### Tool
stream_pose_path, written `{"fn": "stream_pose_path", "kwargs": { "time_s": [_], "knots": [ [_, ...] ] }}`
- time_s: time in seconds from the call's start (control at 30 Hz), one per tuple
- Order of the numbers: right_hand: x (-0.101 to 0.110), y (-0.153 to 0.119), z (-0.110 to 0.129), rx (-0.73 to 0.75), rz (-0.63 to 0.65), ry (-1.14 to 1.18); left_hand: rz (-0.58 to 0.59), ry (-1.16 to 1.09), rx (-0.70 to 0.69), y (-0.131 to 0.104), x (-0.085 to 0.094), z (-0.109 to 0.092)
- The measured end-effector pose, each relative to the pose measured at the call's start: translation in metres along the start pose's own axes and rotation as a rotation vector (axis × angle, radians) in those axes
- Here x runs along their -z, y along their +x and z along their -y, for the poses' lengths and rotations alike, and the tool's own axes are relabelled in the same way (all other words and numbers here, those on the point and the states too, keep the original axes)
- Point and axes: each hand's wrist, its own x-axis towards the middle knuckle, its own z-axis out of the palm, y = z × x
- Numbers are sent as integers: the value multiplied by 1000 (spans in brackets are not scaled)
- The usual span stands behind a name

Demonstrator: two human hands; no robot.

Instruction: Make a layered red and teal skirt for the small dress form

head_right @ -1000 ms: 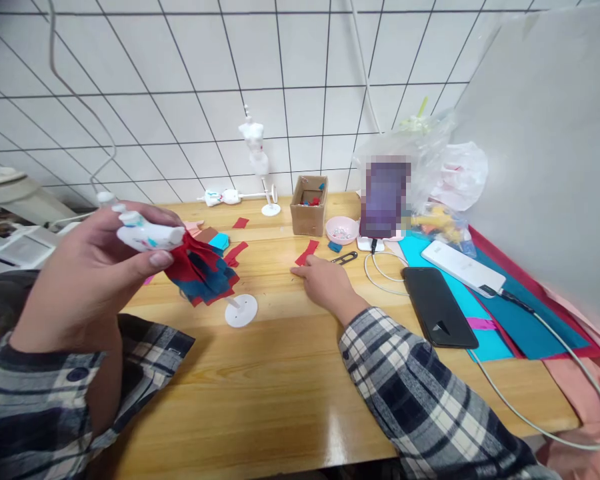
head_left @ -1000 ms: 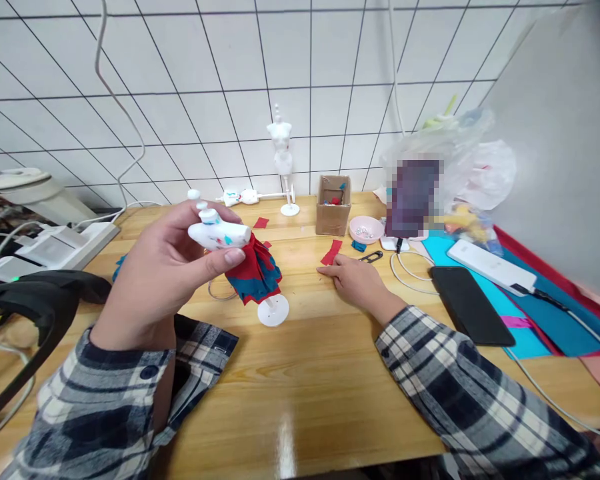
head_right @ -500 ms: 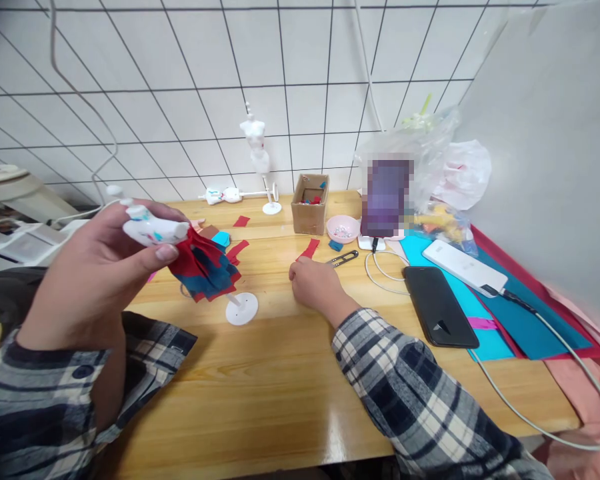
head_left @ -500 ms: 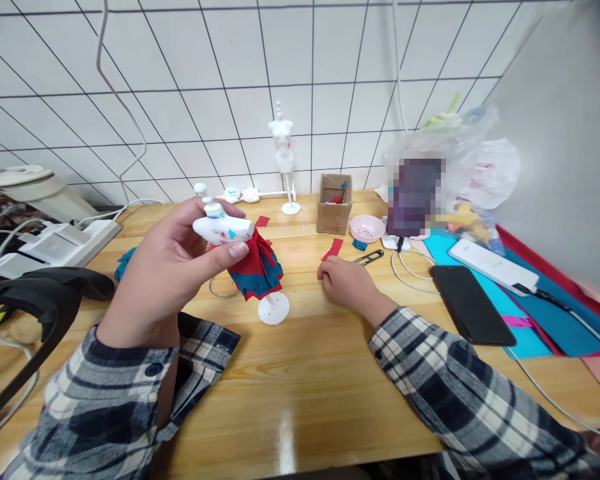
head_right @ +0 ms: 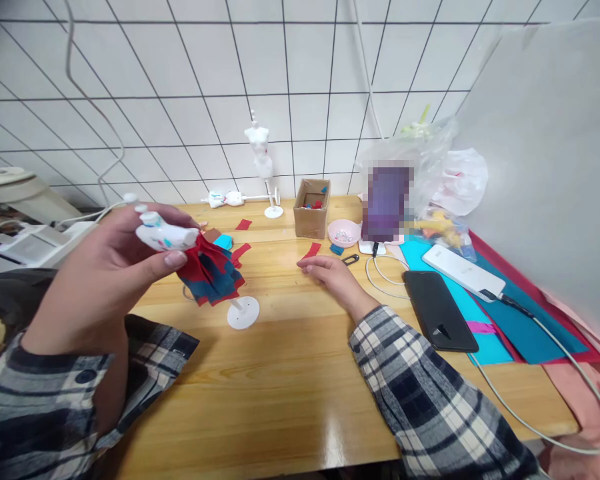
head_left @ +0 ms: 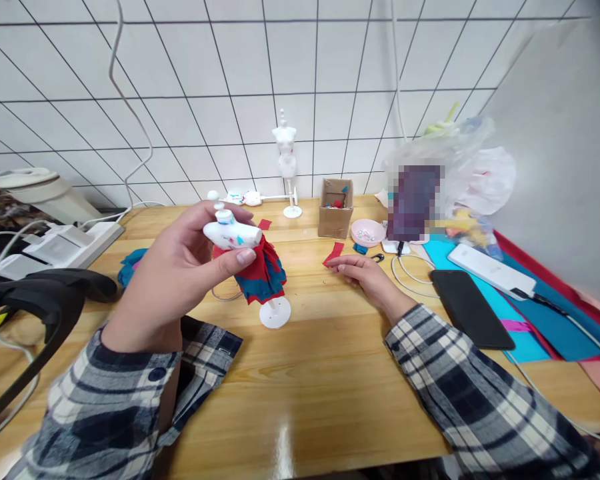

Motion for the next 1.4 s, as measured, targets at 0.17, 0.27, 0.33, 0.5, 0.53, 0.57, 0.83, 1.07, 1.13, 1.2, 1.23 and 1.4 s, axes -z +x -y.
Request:
{"fn": "stream_pose_path", "kwargs": {
  "time_s": [0.17,0.27,0.33,0.5,0.53,0.57,0.83,1.07,1.13,1.2,1.23,1.4],
  "knots": [
    [4,3,-2,1,-3,122,-2,2,24,-1,-2,-3],
    [7,4,-3,-14,-11,175,3,21,3,-1,-2,-2],
    [7,4,-2,-23,-20,182,4,26,-1,-2,-2,-1],
    [6,2,3,4,-21,203,-13,24,-38,-1,-1,0],
    [6,2,3,13,-26,214,-7,23,-44,-1,-1,0],
    [6,3,2,23,-44,224,0,24,-45,0,-1,-1],
    [22,0,-1,293,-224,-366,-495,-304,-341,-7,4,35],
    [36,-13,19,426,-283,-922,-3,466,174,-66,5,99],
    [31,-19,19,441,-156,-769,226,636,339,-74,-7,104],
    [21,-26,15,244,196,-529,293,807,379,-75,-21,106],
    [15,-29,12,89,418,-417,298,855,383,-74,-26,106],
    [1,-27,7,371,-9,-605,327,887,284,-63,-39,113]
  ]
}}
